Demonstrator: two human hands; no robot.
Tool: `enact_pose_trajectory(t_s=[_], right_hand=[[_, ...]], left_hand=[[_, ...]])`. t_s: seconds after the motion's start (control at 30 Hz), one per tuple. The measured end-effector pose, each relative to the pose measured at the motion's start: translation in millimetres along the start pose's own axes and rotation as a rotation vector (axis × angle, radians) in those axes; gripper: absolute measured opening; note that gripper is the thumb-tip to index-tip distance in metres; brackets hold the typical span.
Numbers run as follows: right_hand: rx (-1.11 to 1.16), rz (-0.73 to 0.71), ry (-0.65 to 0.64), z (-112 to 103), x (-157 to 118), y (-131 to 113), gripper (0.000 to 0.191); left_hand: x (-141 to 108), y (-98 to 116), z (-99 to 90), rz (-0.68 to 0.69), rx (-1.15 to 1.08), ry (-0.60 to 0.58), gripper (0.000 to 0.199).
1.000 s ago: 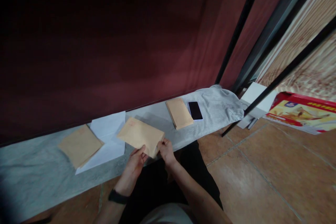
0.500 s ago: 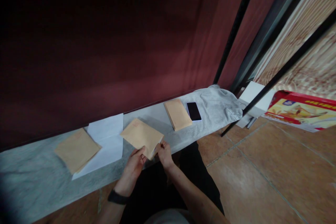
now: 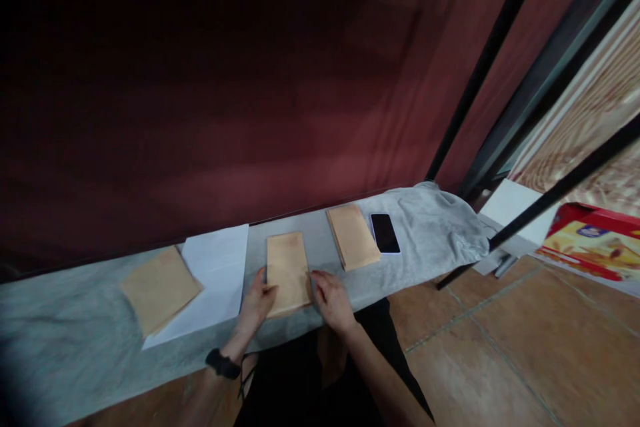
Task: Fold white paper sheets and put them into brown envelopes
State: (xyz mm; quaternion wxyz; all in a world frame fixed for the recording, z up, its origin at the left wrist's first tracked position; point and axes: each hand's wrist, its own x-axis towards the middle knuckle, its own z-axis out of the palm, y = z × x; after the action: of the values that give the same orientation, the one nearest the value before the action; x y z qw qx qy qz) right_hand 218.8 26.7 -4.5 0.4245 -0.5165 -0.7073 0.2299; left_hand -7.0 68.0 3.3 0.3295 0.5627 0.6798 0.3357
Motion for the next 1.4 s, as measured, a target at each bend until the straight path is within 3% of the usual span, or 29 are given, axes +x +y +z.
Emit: enact_pose_trajectory(t_s=[0.1, 0.17, 0.23, 0.3, 0.43, 0.57, 0.9, 1.13, 1.4], right_hand=[[-0.156, -0.122, -0.152, 6.3, 6.3, -0.2, 0.039], [-0.24, -0.15, -0.194, 10.7, 8.7, -2.8, 0.038], [-0.288, -0.153, -0.205, 12.8, 9.6, -5.3, 0.038], [-0.297, -0.155, -0.211, 12.5, 9.6, -6.6, 0.04], [-0.271, -0.165, -0.225, 9.6, 9.9, -6.9, 0.044], [-0.263, -0.148, -0.236, 10.3, 10.2, -6.5, 0.046], [-0.239, -0.161, -0.211, 12.7, 6.3, 0.0, 0.038], [-0.155, -0.082, -0.137, 12.6, 3.6, 4.4, 0.026], [-0.163, -0.019, -0.085, 15.1, 4.9, 11.2, 0.036]], left_hand=[[-8.9, 2.9, 2.7, 0.209, 0.372, 0.147, 0.061], [-6.3, 10.3, 10.3, 0.389, 0.496, 0.196, 0.055], [8.1, 18.8, 22.2, 0.538, 0.5, 0.131, 0.053], [32.2, 26.2, 35.1, 0.604, 0.461, 0.02, 0.054], [80.3, 33.7, 50.8, 0.589, 0.357, -0.148, 0.056], [94.2, 30.6, 52.2, 0.623, 0.331, -0.197, 0.057], [47.2, 18.5, 44.5, 0.71, 0.406, -0.257, 0.054], [17.3, 14.8, 35.7, 0.736, 0.395, -0.294, 0.053], [-24.9, 7.2, 20.6, 0.735, 0.411, -0.373, 0.054]])
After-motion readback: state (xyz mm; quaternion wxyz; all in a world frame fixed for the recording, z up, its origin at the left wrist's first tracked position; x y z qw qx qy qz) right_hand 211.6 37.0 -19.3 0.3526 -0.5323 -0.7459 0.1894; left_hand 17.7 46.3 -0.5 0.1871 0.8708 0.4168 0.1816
